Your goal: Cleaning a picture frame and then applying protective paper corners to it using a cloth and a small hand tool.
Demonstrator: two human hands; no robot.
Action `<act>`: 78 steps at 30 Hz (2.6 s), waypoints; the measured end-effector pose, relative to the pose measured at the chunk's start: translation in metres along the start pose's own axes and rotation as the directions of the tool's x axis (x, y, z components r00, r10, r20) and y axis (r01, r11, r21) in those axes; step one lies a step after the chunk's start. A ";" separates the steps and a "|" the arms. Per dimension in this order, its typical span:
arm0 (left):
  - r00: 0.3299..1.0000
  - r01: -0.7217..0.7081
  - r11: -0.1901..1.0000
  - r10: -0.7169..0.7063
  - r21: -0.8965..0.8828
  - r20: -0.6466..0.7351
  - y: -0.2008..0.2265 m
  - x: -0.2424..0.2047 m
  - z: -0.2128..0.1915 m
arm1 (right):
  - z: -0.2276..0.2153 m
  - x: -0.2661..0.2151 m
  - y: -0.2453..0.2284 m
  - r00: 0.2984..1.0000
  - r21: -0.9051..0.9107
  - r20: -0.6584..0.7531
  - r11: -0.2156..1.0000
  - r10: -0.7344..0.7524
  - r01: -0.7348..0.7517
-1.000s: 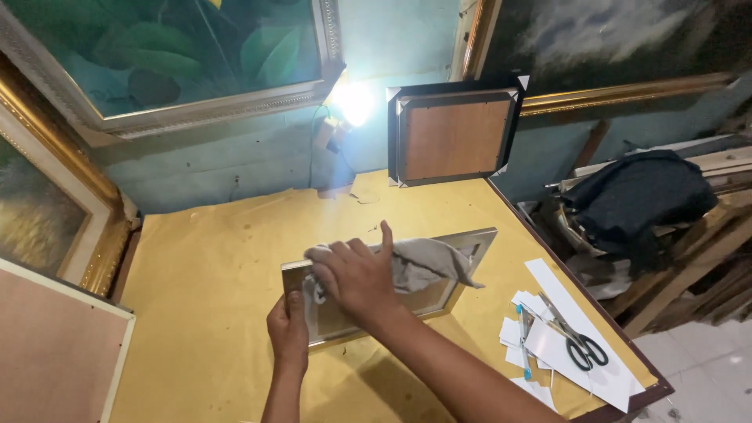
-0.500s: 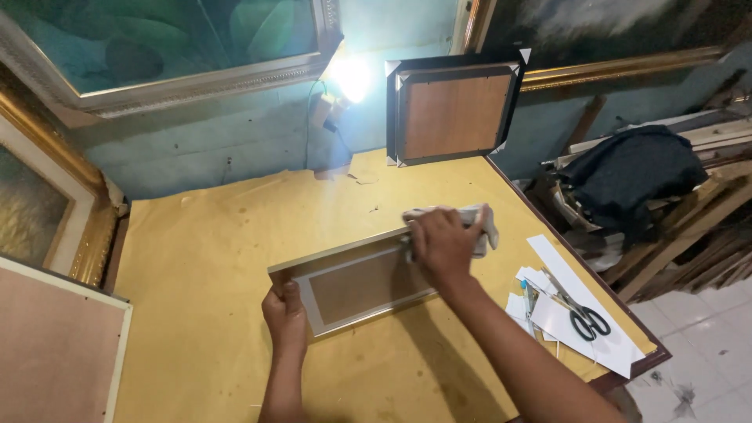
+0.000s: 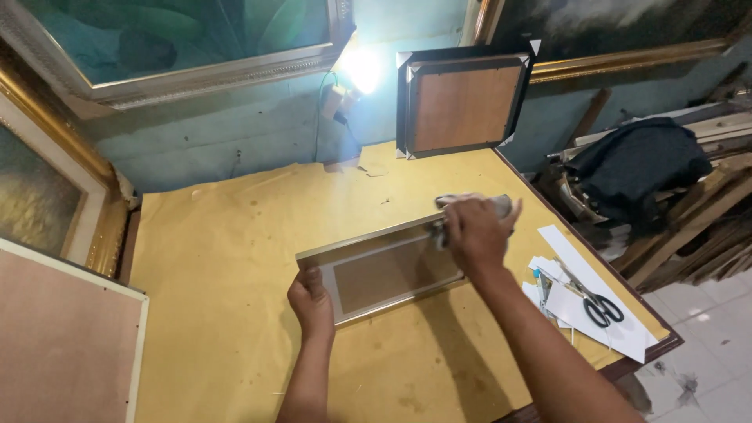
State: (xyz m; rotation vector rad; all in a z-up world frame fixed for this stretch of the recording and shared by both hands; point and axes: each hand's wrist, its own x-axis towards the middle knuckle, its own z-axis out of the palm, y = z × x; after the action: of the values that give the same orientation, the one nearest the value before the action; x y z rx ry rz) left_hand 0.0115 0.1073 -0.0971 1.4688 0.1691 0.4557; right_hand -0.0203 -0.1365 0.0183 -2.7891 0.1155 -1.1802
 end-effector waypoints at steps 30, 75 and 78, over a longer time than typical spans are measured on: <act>0.906 0.401 0.858 -0.423 0.320 0.000 0.049 -0.060 -0.006 | 0.015 -0.048 0.105 0.430 -0.123 0.629 0.630 0.647 -0.767; 0.440 0.102 0.782 -0.590 0.615 0.677 0.098 -0.136 0.038 | -0.098 -0.198 0.118 0.204 -0.501 0.509 0.480 0.836 -0.720; 0.374 0.122 0.773 -0.617 0.623 0.693 0.101 -0.145 0.053 | -0.078 -0.206 0.117 0.275 -0.457 0.540 0.552 0.795 -0.698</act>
State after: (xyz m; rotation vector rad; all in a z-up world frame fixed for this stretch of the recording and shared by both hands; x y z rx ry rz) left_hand -0.1189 0.0045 -0.0159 1.9087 -0.2396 -0.8732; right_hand -0.2225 -0.2350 -0.0897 -2.4394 1.3145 0.1854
